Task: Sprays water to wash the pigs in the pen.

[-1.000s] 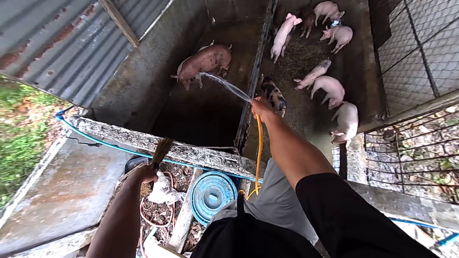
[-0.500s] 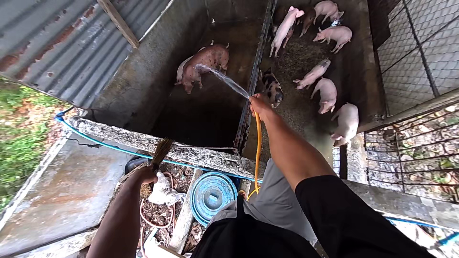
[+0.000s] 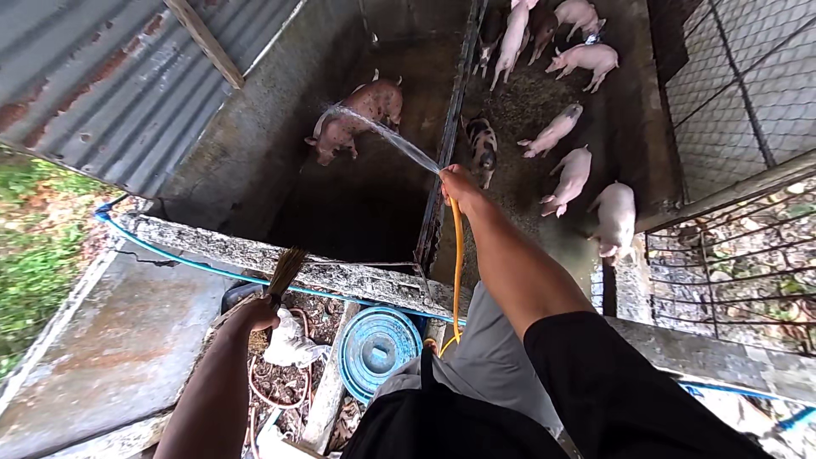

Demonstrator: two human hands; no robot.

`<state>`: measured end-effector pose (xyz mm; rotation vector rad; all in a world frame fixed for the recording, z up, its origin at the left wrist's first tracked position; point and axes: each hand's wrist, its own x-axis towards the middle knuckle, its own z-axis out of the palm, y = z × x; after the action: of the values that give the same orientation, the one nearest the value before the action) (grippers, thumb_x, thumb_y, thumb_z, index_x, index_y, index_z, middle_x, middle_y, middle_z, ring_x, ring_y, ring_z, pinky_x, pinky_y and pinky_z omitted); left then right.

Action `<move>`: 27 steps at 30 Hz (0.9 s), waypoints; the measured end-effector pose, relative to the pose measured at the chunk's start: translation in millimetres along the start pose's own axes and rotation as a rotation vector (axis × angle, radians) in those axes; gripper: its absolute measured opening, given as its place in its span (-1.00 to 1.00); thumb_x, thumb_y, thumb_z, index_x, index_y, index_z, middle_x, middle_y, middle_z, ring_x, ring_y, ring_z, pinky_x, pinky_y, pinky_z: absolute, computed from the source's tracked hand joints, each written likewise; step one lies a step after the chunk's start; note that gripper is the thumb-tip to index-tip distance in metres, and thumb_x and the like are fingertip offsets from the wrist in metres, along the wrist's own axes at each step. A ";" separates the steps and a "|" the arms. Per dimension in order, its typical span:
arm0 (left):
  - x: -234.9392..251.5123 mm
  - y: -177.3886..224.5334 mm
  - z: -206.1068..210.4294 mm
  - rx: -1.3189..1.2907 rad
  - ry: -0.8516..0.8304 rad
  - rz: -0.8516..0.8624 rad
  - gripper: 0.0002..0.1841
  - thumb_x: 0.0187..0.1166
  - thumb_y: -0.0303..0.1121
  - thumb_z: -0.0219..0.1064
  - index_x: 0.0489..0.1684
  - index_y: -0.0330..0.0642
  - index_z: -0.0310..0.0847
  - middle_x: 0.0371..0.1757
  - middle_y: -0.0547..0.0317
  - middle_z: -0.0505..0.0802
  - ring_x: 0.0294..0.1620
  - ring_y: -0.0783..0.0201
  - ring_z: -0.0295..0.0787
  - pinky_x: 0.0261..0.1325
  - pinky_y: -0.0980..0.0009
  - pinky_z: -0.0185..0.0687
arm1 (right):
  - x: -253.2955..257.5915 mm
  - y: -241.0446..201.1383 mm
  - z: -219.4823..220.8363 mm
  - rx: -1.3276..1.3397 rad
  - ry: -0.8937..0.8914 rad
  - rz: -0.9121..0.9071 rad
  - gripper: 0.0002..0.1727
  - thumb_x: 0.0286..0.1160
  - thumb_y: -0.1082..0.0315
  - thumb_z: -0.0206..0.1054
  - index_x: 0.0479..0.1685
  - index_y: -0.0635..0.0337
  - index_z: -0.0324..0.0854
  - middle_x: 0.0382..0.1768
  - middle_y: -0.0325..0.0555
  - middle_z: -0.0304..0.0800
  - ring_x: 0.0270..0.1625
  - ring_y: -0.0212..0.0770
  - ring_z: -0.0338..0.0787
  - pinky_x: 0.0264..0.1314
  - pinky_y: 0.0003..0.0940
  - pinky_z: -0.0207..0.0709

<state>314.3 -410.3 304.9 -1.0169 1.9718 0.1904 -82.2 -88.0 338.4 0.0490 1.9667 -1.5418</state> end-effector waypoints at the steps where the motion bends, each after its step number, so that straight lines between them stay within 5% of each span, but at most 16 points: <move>1: -0.3 0.5 -0.3 0.000 -0.001 -0.003 -0.05 0.40 -0.12 0.56 0.85 -0.19 0.13 0.58 -0.39 0.59 0.63 -0.32 0.49 0.56 -0.37 0.37 | 0.7 0.4 0.0 0.002 0.003 -0.003 -0.71 0.83 0.19 0.08 0.36 0.05 0.43 -0.53 -0.26 0.36 -0.63 -0.37 0.38 -0.60 -0.46 0.33; 27: 4.0 -3.7 -3.8 -0.003 -0.019 0.021 -0.08 0.42 -0.11 0.56 0.81 -0.24 0.18 0.58 -0.36 0.60 0.65 -0.27 0.47 0.60 -0.35 0.33 | 17.0 2.0 -34.2 0.147 0.219 0.046 -0.70 0.85 0.14 0.05 0.35 0.05 0.41 -0.46 -0.20 0.41 -0.56 -0.29 0.44 -0.53 -0.36 0.38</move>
<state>313.4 -416.9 305.0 -0.9938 1.9657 0.2142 -110.3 -63.0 332.2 0.3345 1.9975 -1.7087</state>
